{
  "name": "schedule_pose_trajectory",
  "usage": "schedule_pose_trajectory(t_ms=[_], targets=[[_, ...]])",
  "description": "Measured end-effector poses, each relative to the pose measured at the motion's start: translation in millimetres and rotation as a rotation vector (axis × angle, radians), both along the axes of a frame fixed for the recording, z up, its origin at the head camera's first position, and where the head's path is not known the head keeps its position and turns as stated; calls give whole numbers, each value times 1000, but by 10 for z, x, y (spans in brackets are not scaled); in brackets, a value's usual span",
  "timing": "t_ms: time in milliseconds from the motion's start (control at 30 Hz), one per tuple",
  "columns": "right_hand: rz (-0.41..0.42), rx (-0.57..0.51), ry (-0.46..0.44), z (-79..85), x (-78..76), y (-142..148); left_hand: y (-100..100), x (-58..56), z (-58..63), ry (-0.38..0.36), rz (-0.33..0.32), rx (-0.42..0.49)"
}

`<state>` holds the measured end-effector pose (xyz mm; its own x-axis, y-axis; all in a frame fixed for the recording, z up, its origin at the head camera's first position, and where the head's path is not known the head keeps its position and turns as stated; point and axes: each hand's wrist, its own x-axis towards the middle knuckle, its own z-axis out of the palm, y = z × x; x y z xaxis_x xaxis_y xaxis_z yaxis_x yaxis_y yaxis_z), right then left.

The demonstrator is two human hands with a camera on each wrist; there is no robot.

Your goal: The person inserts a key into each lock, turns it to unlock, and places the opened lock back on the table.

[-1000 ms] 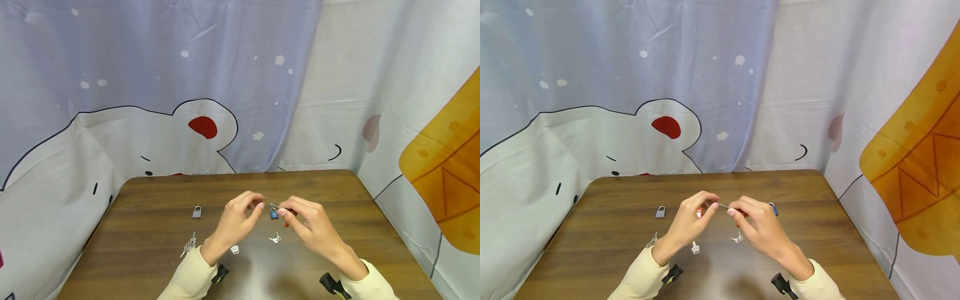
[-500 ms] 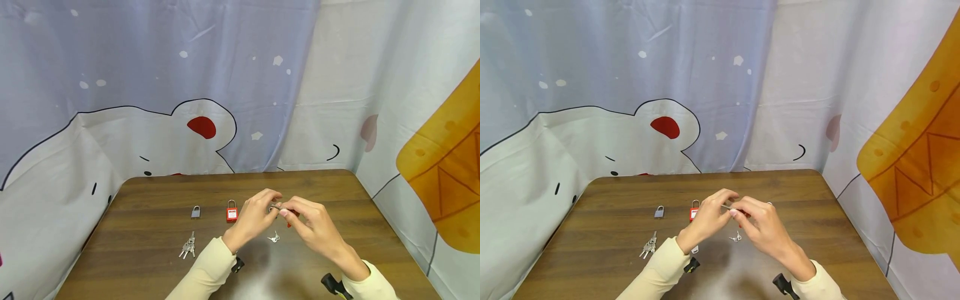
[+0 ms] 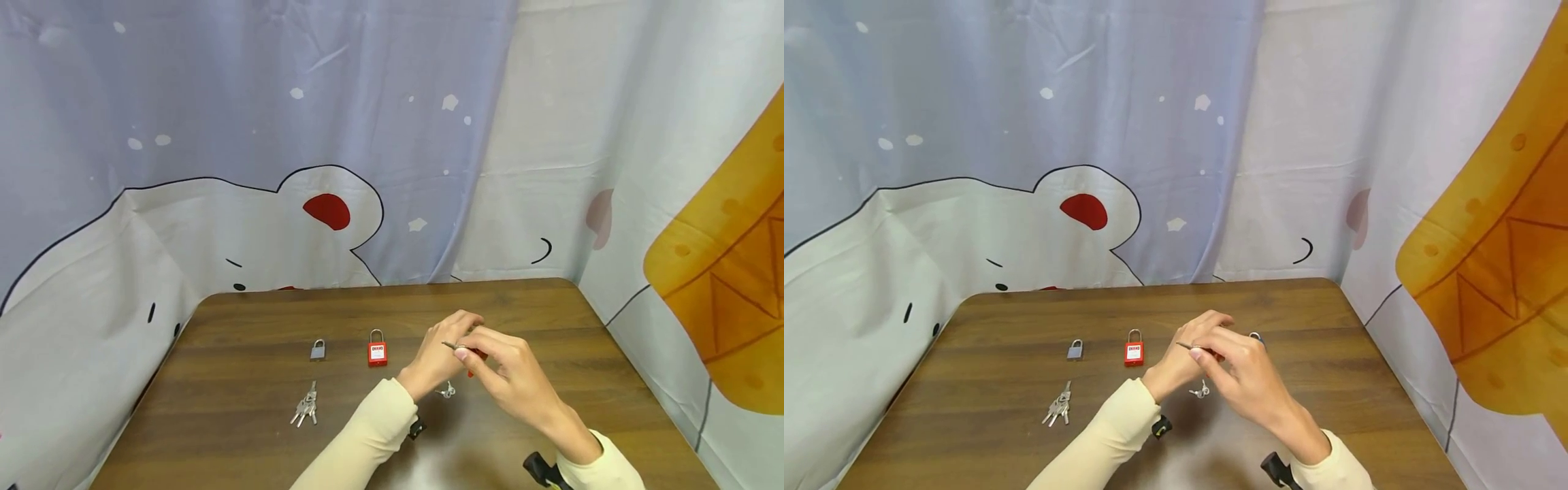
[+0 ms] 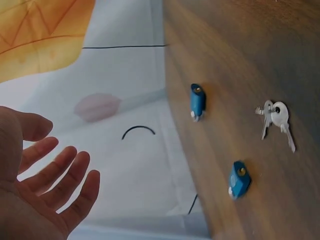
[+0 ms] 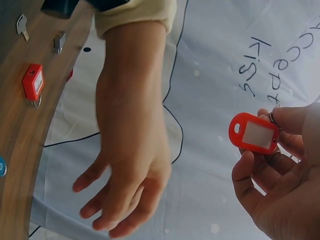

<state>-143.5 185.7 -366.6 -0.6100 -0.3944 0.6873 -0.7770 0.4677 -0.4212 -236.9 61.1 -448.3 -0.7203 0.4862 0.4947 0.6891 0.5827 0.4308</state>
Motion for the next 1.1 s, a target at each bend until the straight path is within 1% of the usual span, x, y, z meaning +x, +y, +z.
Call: schedule_pose_trajectory(t_ms=[167,333,433,633,700,733,800,867,900,933,967,1033,1100], targets=[[1,0,20,-17,2,23,156,-67,-99,-28,19,-52],[-23,16,35,-19,6,46,280,-101,-141,-47,-11,-60],[-22,21,38,-29,4,60,339,-106,-151,-55,-20,-56],[-11,16,24,-47,-3,84,443,-138,-220,-71,20,-39],[-18,18,8,-44,5,93,472,-151,-247,-96,41,-51],[-23,20,-1,-41,11,96,490,-168,-271,-120,54,-58],[-24,22,-14,-33,22,103,527,-213,-329,-161,83,-88],[-28,24,-29,-31,32,111,559,-266,-415,-184,104,-113],[-27,23,-32,-35,33,116,577,-288,-458,-190,112,-120],[-25,23,-34,-40,33,119,601,-319,-521,-177,123,-128],[-21,20,-28,-49,31,123,609,-321,-543,-167,127,-127],[-21,19,-26,-66,30,131,606,-293,-536,-151,124,-119],[-22,16,-25,-75,31,138,597,-243,-477,-147,120,-109]])
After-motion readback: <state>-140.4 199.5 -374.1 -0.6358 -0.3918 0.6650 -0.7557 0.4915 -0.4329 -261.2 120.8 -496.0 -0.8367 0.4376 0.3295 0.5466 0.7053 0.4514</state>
